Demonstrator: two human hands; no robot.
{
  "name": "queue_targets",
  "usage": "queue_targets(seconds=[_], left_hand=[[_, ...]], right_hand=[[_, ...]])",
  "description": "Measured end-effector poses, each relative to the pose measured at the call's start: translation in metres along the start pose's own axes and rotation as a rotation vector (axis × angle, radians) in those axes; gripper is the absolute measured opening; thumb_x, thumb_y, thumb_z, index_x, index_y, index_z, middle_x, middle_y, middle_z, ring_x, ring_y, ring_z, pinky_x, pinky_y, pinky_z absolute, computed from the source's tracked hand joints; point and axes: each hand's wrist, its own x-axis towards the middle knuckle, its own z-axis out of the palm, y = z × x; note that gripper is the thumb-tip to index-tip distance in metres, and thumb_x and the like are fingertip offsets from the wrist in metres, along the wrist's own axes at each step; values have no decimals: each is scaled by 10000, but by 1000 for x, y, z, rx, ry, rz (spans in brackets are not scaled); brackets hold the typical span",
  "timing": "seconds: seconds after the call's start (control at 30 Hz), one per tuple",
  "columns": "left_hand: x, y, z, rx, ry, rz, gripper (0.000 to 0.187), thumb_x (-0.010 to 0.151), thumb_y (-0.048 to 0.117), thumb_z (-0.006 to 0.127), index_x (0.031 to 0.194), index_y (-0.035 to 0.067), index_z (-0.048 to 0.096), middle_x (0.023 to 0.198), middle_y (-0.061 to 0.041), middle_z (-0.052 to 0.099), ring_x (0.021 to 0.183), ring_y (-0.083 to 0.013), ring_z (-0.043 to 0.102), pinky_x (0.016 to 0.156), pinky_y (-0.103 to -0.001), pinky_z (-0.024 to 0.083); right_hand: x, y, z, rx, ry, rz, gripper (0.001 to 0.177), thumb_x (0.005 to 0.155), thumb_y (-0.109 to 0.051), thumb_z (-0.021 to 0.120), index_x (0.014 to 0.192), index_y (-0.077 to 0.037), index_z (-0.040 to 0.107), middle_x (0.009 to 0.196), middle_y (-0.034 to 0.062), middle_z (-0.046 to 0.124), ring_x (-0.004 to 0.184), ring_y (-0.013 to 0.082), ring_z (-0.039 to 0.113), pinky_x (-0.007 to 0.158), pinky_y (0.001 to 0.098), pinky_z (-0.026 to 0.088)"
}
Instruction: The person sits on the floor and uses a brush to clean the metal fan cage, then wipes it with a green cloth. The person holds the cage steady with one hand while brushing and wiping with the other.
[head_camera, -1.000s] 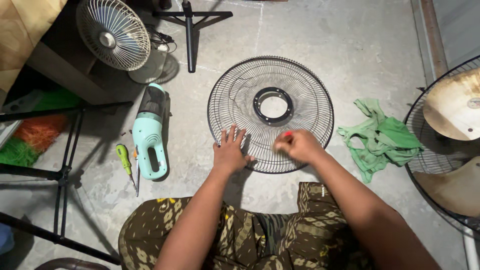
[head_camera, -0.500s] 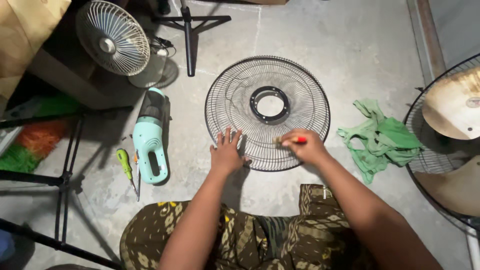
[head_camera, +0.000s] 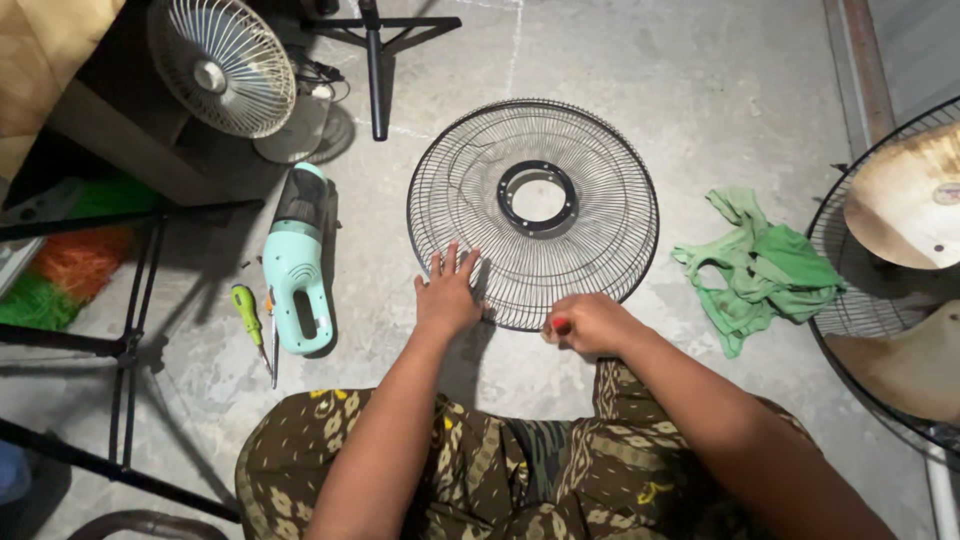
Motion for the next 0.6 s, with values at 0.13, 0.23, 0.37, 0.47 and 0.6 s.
queue_targets(seconds=[0.13, 0.23, 0.37, 0.47, 0.6], left_hand=[[1, 2, 0, -4, -16, -12, 1067, 737, 432, 863, 1596, 354, 234, 1714, -49, 112, 1566, -346, 144, 1183, -654, 254], [6, 3, 2, 5, 10, -14, 1069, 725, 412, 865, 1597, 346, 250, 1716, -55, 123, 1562, -356, 159, 1181, -656, 263], [4, 2, 7, 7, 13, -18, 1081, 710, 424, 864, 1597, 335, 252, 1722, -50, 114, 1567, -350, 164, 1174, -659, 273], [4, 4, 4, 22, 0, -20, 1071, 717, 432, 856, 1591, 335, 245, 1723, -47, 94, 1559, -365, 153, 1173, -652, 271], [2, 4, 6, 27, -2, -16, 1098, 709, 418, 854, 1606, 342, 224, 1718, -51, 96, 1563, -350, 153, 1175, -653, 266]], right_hand=[[4, 20, -16, 425, 86, 435, 116, 796, -158, 821, 911, -166, 805, 979, -6, 798, 913, 158, 752, 856, 311, 562], [-2, 43, -31, 569, 411, 314, 88, 816, -111, 805, 904, -114, 804, 972, 17, 795, 912, 142, 752, 851, 296, 592], [-7, 72, -33, 710, 274, 352, 144, 819, -35, 793, 962, -58, 795, 948, 58, 807, 837, 167, 743, 791, 315, 589], [-4, 70, -25, 718, 118, 380, 136, 796, -30, 803, 931, -24, 795, 923, 90, 804, 768, 195, 737, 714, 341, 595], [-5, 69, -29, 611, 47, 336, 150, 782, -36, 798, 932, -42, 804, 910, 99, 810, 780, 164, 746, 730, 310, 594]])
